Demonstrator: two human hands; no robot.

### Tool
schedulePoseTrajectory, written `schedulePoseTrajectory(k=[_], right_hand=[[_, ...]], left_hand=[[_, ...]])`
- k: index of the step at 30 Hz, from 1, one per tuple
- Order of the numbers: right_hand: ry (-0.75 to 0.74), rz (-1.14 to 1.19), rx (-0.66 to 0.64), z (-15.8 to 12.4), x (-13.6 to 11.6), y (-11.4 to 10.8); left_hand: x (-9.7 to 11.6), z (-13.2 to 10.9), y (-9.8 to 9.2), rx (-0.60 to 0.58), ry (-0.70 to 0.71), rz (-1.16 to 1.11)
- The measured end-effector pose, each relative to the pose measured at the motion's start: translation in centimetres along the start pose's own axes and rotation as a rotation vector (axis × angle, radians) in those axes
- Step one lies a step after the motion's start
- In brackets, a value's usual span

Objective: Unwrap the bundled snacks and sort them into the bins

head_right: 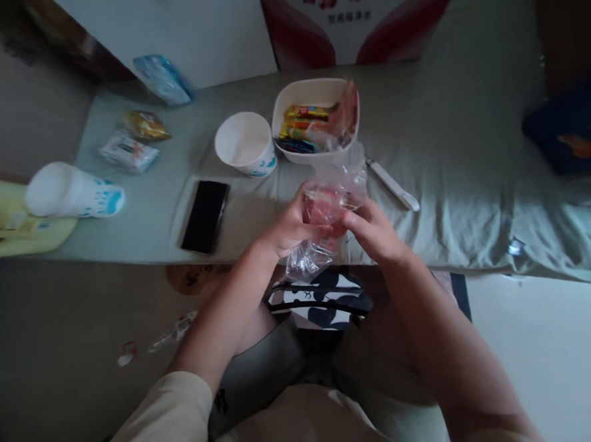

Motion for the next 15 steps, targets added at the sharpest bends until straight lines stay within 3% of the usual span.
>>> schedulePoseTrajectory(k=[5,12,15], right_hand=[[0.021,-0.067,0.076,0.3,1.1,-2.3],[-0.362,-0.606,0.243,1.5,-3.3,-1.9],[-0.462,-0.736,0.245,1.2,-3.9,-1.1]], left_hand=[[-1.4,1.5,-0.3,-0.042,-0.082,0.095],[-0.6,2.5,-1.2,0.094,-0.055,-0.01],[-0.1,2.6,-1.9,0.156,-0.041,-0.073]])
Point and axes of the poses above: each hand's wrist, its own z-axis towards the middle knuckle, its own y-axis out of the palm, x = y × z, the point moved 9 cm from there along z, towards the middle knuckle, and after that the axes turned 11 degrees about -z, right-handed, at the moved point
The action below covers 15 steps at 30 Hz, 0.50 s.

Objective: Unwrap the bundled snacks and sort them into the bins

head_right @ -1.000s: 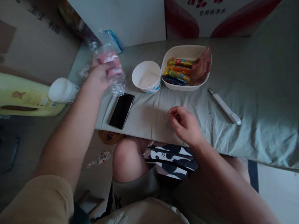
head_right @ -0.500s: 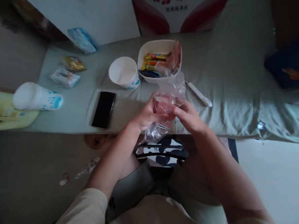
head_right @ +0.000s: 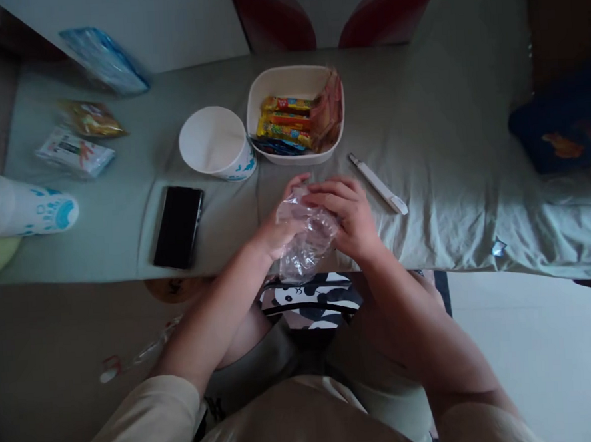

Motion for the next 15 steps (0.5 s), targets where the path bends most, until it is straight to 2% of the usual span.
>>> schedulePoseTrajectory(k=[5,10,15], right_hand=[[-0.024,0.0,-0.11,-0.6,-0.6,0.9],[-0.009,0.02,-0.149,-0.8,-0.5,1.1],[-0.142,-0.096,-0.131,-1.5,-1.9,1.4]], left_hand=[[1.6,-0.2,-0.8,0.061,0.057,-0.126],[2.2,-1.2,-0.2,-0.03,-0.055,-0.279],[2.6,-1.9,0.1,-0.059,-0.124,-0.401]])
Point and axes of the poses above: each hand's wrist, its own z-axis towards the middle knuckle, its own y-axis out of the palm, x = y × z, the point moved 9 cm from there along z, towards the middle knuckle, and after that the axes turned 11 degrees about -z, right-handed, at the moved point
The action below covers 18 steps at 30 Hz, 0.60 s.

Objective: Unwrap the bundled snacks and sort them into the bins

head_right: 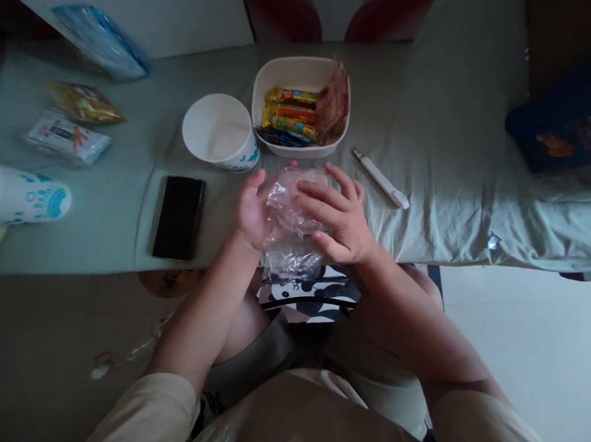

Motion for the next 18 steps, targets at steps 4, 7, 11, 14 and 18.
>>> schedulePoseTrajectory(k=[4,7,11,14,18], right_hand=[[-0.074,-0.089,0.003,-0.2,-1.5,0.3],[-0.056,-0.048,0.002,-0.1,-1.6,0.1],[0.015,0.042,0.133,-0.2,-0.6,-1.5],[0.03,-0.127,0.166,-0.6,-0.7,-1.3],[-0.011,-0.314,0.159,-0.8,-2.3,0.0]], left_hand=[[0.2,0.1,-0.2,0.008,0.046,0.02],[0.7,0.3,-0.3,0.014,0.123,0.081],[1.4,0.8,-0.5,0.025,0.152,0.092],[1.0,1.1,-1.0,0.048,0.091,0.031],[-0.3,2.0,-2.3,0.068,0.015,-0.002]])
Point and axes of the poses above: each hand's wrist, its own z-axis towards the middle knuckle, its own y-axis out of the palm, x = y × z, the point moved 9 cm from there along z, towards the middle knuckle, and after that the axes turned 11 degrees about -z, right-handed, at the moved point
